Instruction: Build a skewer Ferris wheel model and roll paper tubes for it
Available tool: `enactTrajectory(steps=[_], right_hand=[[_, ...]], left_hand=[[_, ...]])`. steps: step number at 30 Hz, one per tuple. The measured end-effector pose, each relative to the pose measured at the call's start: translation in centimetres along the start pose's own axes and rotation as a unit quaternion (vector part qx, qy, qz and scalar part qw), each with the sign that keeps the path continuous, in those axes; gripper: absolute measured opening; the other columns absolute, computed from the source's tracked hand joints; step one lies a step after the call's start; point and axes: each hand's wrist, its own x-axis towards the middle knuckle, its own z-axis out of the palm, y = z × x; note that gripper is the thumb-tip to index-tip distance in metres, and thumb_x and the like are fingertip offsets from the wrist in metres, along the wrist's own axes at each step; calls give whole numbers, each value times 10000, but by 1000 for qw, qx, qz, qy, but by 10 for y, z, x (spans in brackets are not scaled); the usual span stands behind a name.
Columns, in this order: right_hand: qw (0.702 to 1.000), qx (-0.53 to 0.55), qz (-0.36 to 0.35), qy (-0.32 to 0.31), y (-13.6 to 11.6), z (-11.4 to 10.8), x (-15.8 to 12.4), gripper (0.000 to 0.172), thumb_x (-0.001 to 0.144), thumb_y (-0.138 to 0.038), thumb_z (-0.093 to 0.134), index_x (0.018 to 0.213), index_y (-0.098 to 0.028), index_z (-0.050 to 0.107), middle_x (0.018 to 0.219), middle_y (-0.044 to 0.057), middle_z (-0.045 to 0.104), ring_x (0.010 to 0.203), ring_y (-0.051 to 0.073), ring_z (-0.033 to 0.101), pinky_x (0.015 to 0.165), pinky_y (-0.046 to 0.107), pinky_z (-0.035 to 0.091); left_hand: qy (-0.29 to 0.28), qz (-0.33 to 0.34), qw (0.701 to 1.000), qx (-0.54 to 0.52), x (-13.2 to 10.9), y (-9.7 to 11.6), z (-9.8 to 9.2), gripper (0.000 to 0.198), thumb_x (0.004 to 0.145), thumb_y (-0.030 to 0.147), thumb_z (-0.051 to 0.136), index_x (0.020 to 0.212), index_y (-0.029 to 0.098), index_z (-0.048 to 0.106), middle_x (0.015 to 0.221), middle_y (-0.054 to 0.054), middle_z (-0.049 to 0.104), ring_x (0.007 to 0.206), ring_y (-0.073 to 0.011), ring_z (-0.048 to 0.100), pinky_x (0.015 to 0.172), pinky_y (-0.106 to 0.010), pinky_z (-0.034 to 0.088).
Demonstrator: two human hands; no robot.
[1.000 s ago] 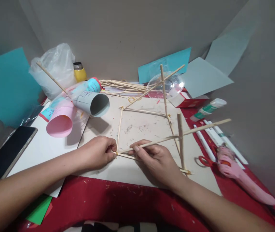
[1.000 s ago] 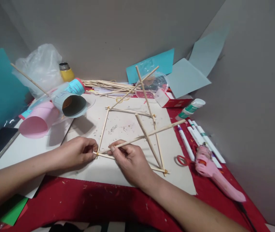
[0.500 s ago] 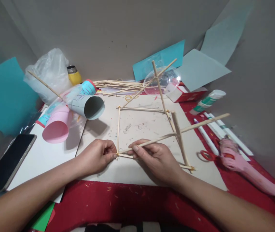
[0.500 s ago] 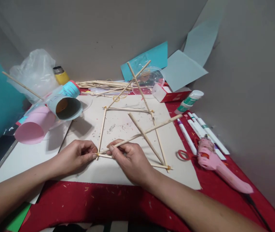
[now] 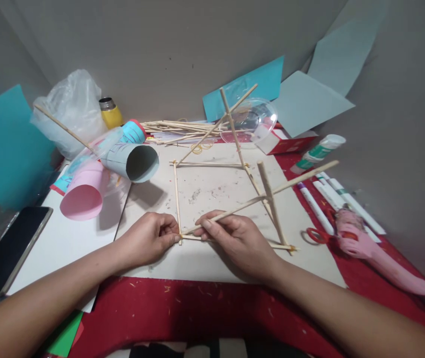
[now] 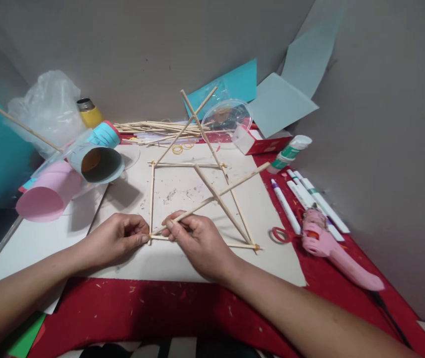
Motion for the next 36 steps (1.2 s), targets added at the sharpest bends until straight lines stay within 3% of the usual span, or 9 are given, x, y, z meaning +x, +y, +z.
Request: enactTrajectory(steps=[5, 13, 19, 23, 28, 31, 33, 36], right_hand=[[998, -47, -30, -16, -3, 0, -1, 254, 908, -301, 523, 787, -165, 700, 823, 46, 685, 766, 158, 638, 700, 258, 493], [995, -95, -29, -2, -1, -2, 0, 182, 868, -293, 547, 922, -163, 661, 773, 32, 667, 680, 154, 583, 639, 267, 468], [982, -179, -53, -12, -6, -8, -4, 144, 856, -219, 534, 799, -176, 659, 711, 21, 666, 664, 153, 597, 645, 272, 453], [968, -241, -68, -18, -6, -13, -5, 121, 841, -202, 559, 846, -178, 678, 778, 36, 693, 725, 168, 623, 685, 283, 465], [970, -235, -63, -26, 0, -10, -6, 232, 838, -204, 582, 1040, -161, 688, 880, 55, 728, 804, 178, 658, 742, 285, 494], [966, -250, -53, -31, -4, -14, -5, 218, 846, -217, 579, 1018, -153, 698, 871, 57, 732, 803, 183, 665, 739, 289, 499], [960, -272, -60, -12, -9, -24, -3, 206, 860, -237, 566, 988, -154, 704, 871, 61, 735, 795, 188, 669, 738, 295, 501], [934, -342, -75, 72, -16, -47, 5, 228, 886, -281, 539, 992, -160, 701, 933, 83, 742, 835, 211, 675, 761, 315, 497]], left_hand=[[19, -5, 999, 37, -1, 5, 1, 94, 792, 248, 583, 756, 162, 571, 623, 30, 538, 570, -107, 460, 530, -219, 325], [64, -4, 993, 96, -4, 5, 8, 108, 793, 287, 585, 799, 183, 555, 637, 29, 583, 571, -123, 508, 536, -233, 327], [72, 4, 991, 110, -4, 4, 9, 114, 796, 290, 582, 794, 184, 536, 630, 35, 568, 572, -123, 504, 546, -239, 330], [75, 4, 991, 113, -4, 4, 9, 113, 798, 288, 585, 814, 189, 534, 642, 37, 570, 582, -125, 508, 549, -244, 332], [83, 17, 989, 118, -4, 2, 10, 136, 792, 269, 590, 884, 193, 523, 672, 39, 560, 593, -129, 508, 558, -251, 334], [86, 35, 987, 130, -3, 1, 11, 177, 790, 243, 585, 946, 197, 515, 686, 42, 544, 608, -134, 505, 574, -257, 338], [84, 39, 986, 136, -3, 1, 11, 189, 794, 242, 581, 964, 199, 512, 687, 42, 538, 615, -137, 505, 581, -262, 340], [81, 38, 985, 146, -2, 0, 11, 183, 797, 248, 574, 963, 200, 516, 690, 36, 538, 622, -143, 506, 588, -270, 344]])
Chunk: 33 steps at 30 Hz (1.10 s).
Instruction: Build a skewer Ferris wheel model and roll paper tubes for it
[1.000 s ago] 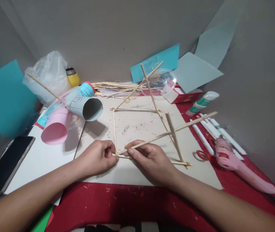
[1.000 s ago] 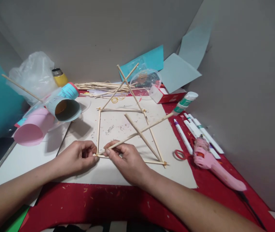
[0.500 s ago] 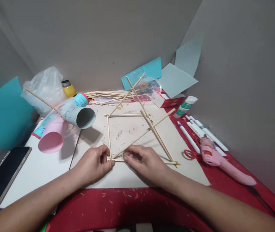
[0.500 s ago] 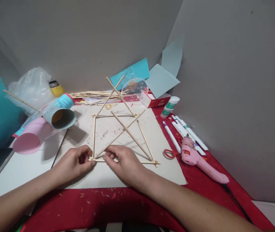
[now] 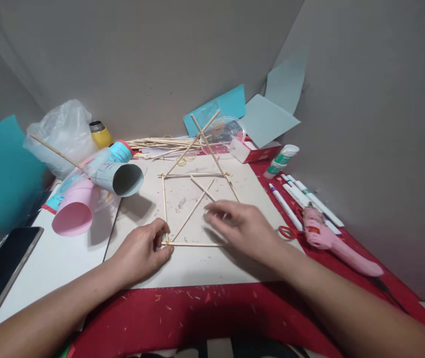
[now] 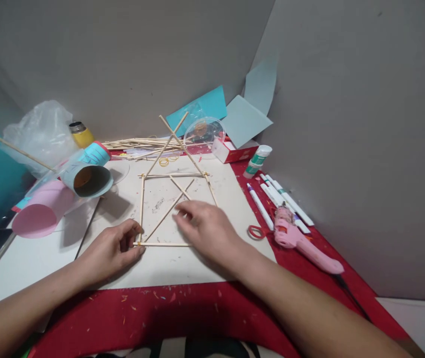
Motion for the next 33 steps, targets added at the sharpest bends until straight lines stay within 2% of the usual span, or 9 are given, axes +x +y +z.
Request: enactTrajectory(steps=[2, 3, 6, 9, 13, 17, 23, 27, 33], right_hand=[[994, -94, 34, 42, 11, -10, 9, 243, 877, -297, 552, 1019, -158, 691, 977, 101, 737, 862, 240, 671, 763, 337, 485], [988, -137, 54, 38, 17, -12, 13, 254, 870, -308, 562, 1033, -157, 686, 995, 108, 733, 875, 256, 668, 754, 346, 477], [975, -205, 84, -28, 31, -10, 21, 260, 871, -328, 545, 1025, -164, 675, 1005, 116, 719, 884, 279, 656, 705, 344, 447], [975, -198, 77, -60, 38, -2, 25, 207, 865, -252, 494, 953, -178, 667, 949, 99, 704, 844, 252, 639, 680, 319, 410], [989, -109, 89, -37, 40, 2, 25, 139, 787, -168, 485, 823, -195, 617, 753, 34, 648, 697, 188, 578, 633, 283, 374], [992, 63, 112, -19, 35, -3, 24, 20, 746, -201, 500, 742, -208, 518, 647, -22, 531, 613, 144, 497, 571, 253, 364], [933, 278, 144, -176, 21, -21, 21, 279, 740, -409, 676, 724, -207, 484, 623, -49, 504, 536, 103, 471, 510, 236, 380], [918, 307, 151, -199, 14, -26, 19, 345, 692, -468, 745, 769, -193, 551, 605, -29, 577, 539, 117, 529, 522, 247, 425], [940, 269, 89, -189, 4, -26, 11, 351, 760, -509, 682, 751, -158, 687, 660, 30, 667, 594, 141, 577, 572, 268, 463]], left_hand=[[0, 2, 1000, 5, 0, 0, 0, 186, 797, 255, 574, 967, 200, 521, 693, 33, 539, 626, -146, 506, 590, -275, 348], [0, 3, 1000, 6, 0, 0, 0, 191, 796, 260, 577, 970, 200, 523, 695, 31, 540, 629, -147, 507, 592, -276, 350], [1, 3, 1000, 7, -1, 0, 1, 204, 790, 260, 579, 980, 202, 530, 704, 27, 546, 638, -151, 511, 595, -278, 357], [-1, 0, 1000, 8, -1, 1, 1, 204, 782, 249, 578, 976, 204, 535, 706, 26, 547, 644, -153, 510, 597, -279, 361], [-4, -3, 1000, 10, -2, 1, 1, 222, 770, 254, 589, 981, 205, 541, 707, 25, 545, 646, -153, 502, 599, -280, 365], [-3, 0, 1000, 2, -2, 0, 2, 236, 758, 246, 594, 988, 209, 558, 734, 19, 564, 653, -150, 503, 605, -276, 373], [1, -1, 1000, -2, -4, 1, 3, 218, 750, 213, 589, 968, 211, 570, 744, 15, 591, 635, -140, 506, 592, -261, 373], [7, -1, 1000, 0, -5, 3, 4, 210, 750, 207, 594, 959, 213, 576, 746, 15, 602, 635, -140, 515, 589, -255, 373], [11, 5, 1000, 6, -5, 4, 5, 191, 762, 220, 603, 952, 205, 612, 755, 9, 613, 644, -140, 526, 596, -253, 376]])
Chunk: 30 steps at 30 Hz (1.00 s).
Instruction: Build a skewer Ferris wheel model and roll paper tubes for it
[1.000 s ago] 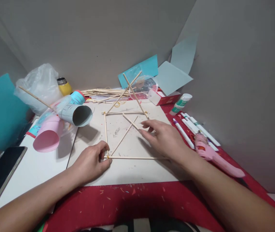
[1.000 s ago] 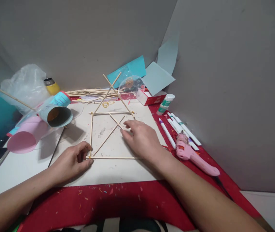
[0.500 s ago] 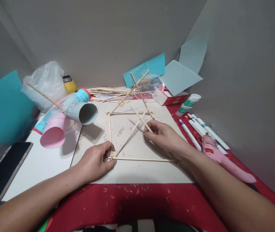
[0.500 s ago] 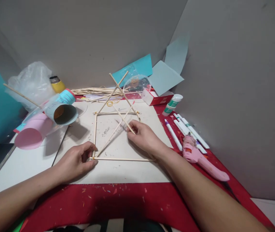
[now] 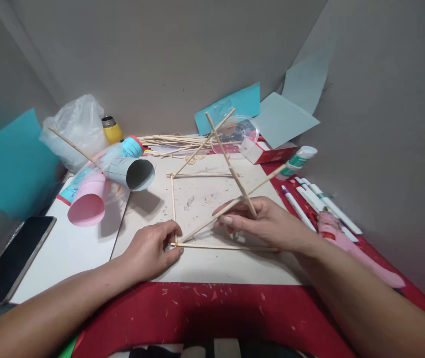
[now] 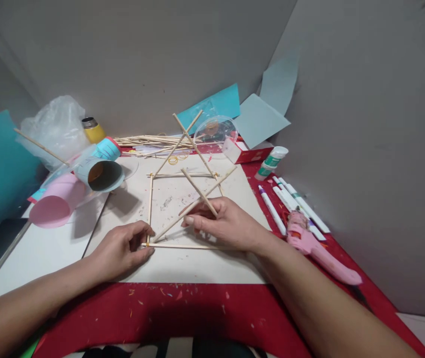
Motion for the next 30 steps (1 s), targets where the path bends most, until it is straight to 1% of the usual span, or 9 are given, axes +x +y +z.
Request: enactTrajectory(steps=[3, 5, 9, 14, 18, 23, 25, 28, 30], right_hand=[[999, -23, -25, 12, -2, 4, -4, 376, 797, -513, 646, 649, -170, 691, 772, 61, 724, 642, 151, 609, 595, 270, 480], [999, -26, -32, 31, -2, 6, -6, 368, 799, -509, 645, 642, -180, 695, 855, 68, 744, 680, 161, 630, 606, 272, 495], [999, -26, -23, 32, -1, 8, -5, 363, 795, -523, 646, 692, -186, 732, 786, 57, 735, 642, 161, 626, 565, 269, 497], [999, -11, -26, 25, 0, 6, -4, 379, 808, -514, 637, 650, -181, 724, 754, 57, 722, 638, 155, 618, 563, 260, 488], [999, -28, -27, 16, 0, 5, -5, 394, 810, -539, 626, 712, -174, 738, 732, 46, 710, 618, 145, 597, 555, 258, 471], [998, -47, -27, -7, -1, 1, -7, 397, 834, -529, 596, 798, -162, 743, 683, 30, 684, 618, 140, 591, 570, 250, 468], [997, -64, -35, -22, -1, -2, -7, 372, 848, -500, 585, 852, -162, 740, 727, 34, 700, 668, 154, 614, 608, 258, 487], [994, -88, -47, -43, -3, -7, -9, 346, 870, -467, 567, 935, -168, 727, 852, 43, 728, 767, 177, 651, 679, 274, 513], [992, -107, -44, -39, -4, -12, -13, 333, 867, -459, 577, 967, -175, 720, 890, 42, 736, 801, 188, 667, 716, 283, 522]], left_hand=[[-2, 6, 1000, 5, 0, 0, 0, 195, 768, 222, 611, 961, 199, 631, 748, 5, 614, 648, -142, 525, 596, -253, 372], [0, 12, 1000, 8, 0, -1, 1, 189, 769, 218, 616, 955, 194, 641, 748, -1, 618, 654, -145, 525, 599, -256, 373], [-2, 21, 1000, 7, 1, -3, 2, 166, 780, 215, 620, 940, 187, 655, 786, -18, 642, 675, -151, 535, 620, -265, 389], [-17, 43, 999, 12, 1, -2, 1, 122, 802, 225, 618, 913, 192, 657, 818, -26, 635, 732, -165, 548, 666, -278, 398], [-67, 56, 996, 31, 2, 0, -7, 175, 784, 271, 664, 941, 200, 636, 837, -17, 605, 735, -164, 535, 666, -278, 390], [-104, 60, 993, -3, 6, -5, -15, 218, 805, 253, 627, 1020, 215, 637, 849, -11, 598, 713, -148, 521, 659, -265, 389], [-114, 57, 992, -15, 8, -6, -16, 202, 811, 256, 617, 1007, 213, 644, 841, -10, 592, 704, -145, 516, 654, -263, 387], [-117, 56, 991, -27, 9, -7, -15, 205, 815, 267, 612, 1010, 212, 648, 839, -10, 590, 697, -144, 509, 648, -263, 384], [-113, 55, 992, -29, 9, -8, -15, 207, 814, 277, 610, 1006, 212, 651, 833, -11, 591, 691, -145, 503, 640, -262, 382]])
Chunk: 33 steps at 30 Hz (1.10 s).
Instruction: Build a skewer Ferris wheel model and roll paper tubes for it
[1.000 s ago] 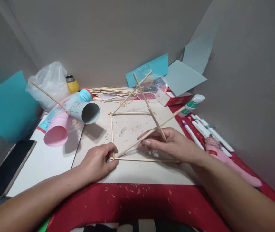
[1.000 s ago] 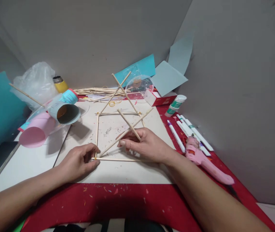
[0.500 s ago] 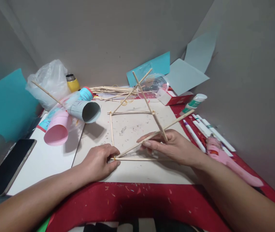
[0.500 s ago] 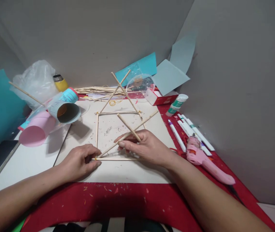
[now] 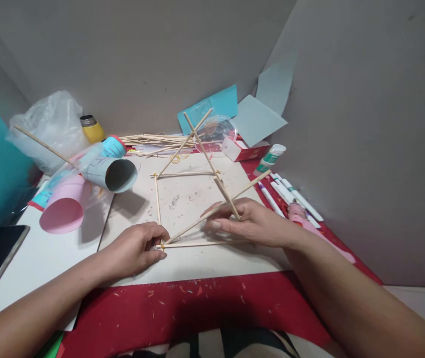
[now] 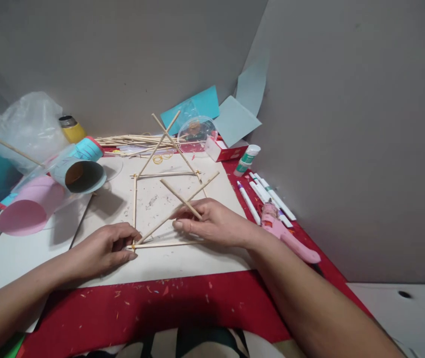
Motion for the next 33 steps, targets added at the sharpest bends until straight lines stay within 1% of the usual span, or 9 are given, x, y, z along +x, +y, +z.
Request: enactTrajectory(steps=[3, 6, 8, 11, 15, 18, 22, 28, 33], right_hand=[[997, -58, 21, 37, 2, -10, -15, 307, 841, -448, 613, 969, -189, 717, 921, 59, 738, 814, 205, 668, 717, 295, 523], [987, -146, 27, 64, 11, -18, -38, 257, 841, -447, 614, 904, -213, 700, 873, 64, 711, 765, 204, 634, 688, 310, 501], [979, -192, 30, 62, 20, -19, -53, 232, 863, -444, 596, 892, -228, 676, 845, 53, 686, 726, 192, 609, 684, 315, 484], [975, -215, 38, 37, 35, -14, -66, 216, 900, -437, 562, 888, -236, 639, 834, 46, 650, 717, 187, 591, 689, 319, 472], [977, -209, 32, 37, 48, -6, -65, 252, 919, -438, 527, 799, -229, 601, 815, 63, 630, 734, 205, 593, 675, 334, 464], [977, -205, 27, 46, 50, -5, -62, 277, 910, -455, 531, 759, -232, 596, 798, 67, 632, 725, 213, 603, 660, 339, 463], [976, -215, 22, 38, 52, -5, -61, 301, 918, -451, 517, 728, -230, 591, 769, 67, 627, 697, 209, 606, 646, 338, 460], [964, -264, 17, 18, 60, -6, -63, 318, 946, -428, 477, 768, -211, 625, 795, 74, 632, 715, 204, 605, 669, 340, 454], [956, -292, 7, 16, 64, -7, -62, 316, 951, -429, 485, 784, -209, 640, 784, 54, 642, 737, 198, 610, 682, 322, 444]], left_hand=[[-3, -1, 1000, 0, 0, 0, 0, 205, 813, 288, 603, 995, 208, 651, 825, -12, 593, 684, -146, 499, 631, -260, 379], [-6, 0, 1000, -3, 1, 1, -1, 196, 810, 281, 602, 986, 205, 645, 809, -7, 594, 677, -145, 503, 626, -259, 376], [-2, 1, 1000, -5, 1, 1, -1, 196, 798, 272, 616, 980, 205, 645, 801, -4, 595, 677, -144, 508, 625, -257, 375], [1, -3, 1000, -7, 1, 1, 0, 207, 789, 256, 629, 988, 206, 656, 784, -2, 594, 672, -143, 508, 620, -253, 375], [-5, -7, 1000, -8, 0, 2, 0, 198, 791, 236, 631, 983, 200, 659, 785, -4, 599, 672, -139, 515, 617, -249, 380], [-5, -6, 1000, -7, 0, 3, -1, 196, 787, 219, 637, 980, 195, 660, 802, -8, 607, 680, -138, 525, 623, -247, 386], [-5, -6, 1000, -8, 0, 3, 0, 193, 781, 208, 639, 972, 190, 665, 805, -12, 612, 683, -140, 529, 626, -248, 391], [-7, -3, 1000, -1, 1, 0, 0, 206, 783, 229, 641, 982, 187, 668, 810, -18, 615, 693, -146, 529, 629, -248, 387], [-10, 2, 1000, 3, 2, 0, 0, 204, 782, 233, 642, 976, 178, 671, 792, -15, 611, 695, -149, 527, 634, -250, 377]])
